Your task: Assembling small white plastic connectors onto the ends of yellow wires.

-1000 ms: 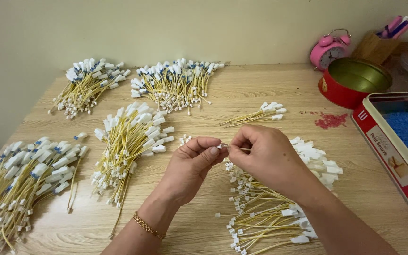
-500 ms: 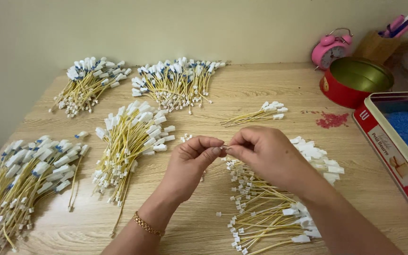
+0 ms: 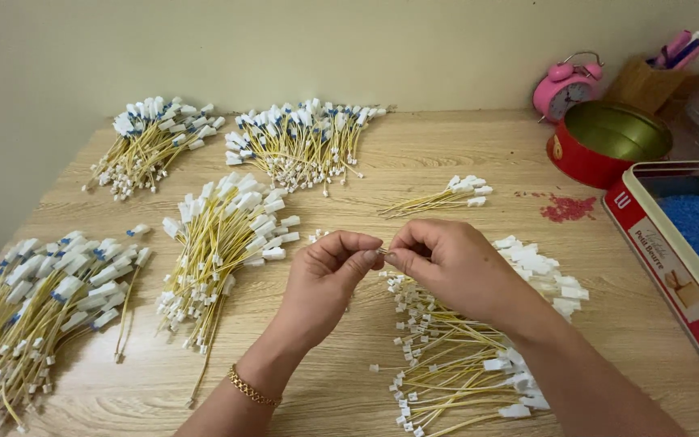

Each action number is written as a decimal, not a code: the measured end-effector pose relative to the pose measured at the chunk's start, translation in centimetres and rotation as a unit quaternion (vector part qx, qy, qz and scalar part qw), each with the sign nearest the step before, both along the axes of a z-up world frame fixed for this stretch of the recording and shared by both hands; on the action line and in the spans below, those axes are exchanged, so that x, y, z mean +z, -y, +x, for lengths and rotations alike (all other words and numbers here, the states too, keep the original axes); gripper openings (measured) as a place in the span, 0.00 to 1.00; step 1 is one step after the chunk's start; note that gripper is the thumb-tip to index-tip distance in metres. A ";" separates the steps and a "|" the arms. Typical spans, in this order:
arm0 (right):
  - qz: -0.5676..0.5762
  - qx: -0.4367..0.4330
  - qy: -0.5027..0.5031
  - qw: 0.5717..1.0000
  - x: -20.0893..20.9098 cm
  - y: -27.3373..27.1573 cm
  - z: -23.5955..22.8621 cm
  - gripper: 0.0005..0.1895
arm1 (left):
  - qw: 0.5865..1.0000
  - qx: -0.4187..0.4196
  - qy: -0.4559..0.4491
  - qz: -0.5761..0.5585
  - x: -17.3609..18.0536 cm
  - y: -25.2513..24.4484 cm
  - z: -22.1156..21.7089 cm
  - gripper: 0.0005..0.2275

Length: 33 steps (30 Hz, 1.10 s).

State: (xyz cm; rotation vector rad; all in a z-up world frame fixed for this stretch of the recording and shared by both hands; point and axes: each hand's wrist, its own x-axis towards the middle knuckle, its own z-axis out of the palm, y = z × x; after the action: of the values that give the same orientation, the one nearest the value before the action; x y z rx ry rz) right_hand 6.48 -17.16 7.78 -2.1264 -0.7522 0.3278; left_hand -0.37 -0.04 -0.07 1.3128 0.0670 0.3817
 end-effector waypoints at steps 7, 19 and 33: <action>0.001 -0.003 0.018 1.000 -0.4 -0.5 -0.1 0.06 | 0.999 0.020 0.011 0.030 -0.6 0.2 0.6 0.06; 0.088 0.053 0.148 0.984 -1.0 -0.1 1.1 0.04 | 0.996 0.013 -0.030 -0.086 0.0 0.0 0.6 0.07; 0.078 0.085 0.495 0.861 -3.0 -0.9 1.9 0.03 | 0.964 -0.001 -0.077 -0.255 -0.5 0.2 1.0 0.10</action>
State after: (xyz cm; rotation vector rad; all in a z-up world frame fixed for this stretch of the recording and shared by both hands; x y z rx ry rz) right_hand 8.37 -16.25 4.74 -1.9882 -1.4781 -0.7961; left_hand 0.59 -0.28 -0.53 0.8296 0.2771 0.2365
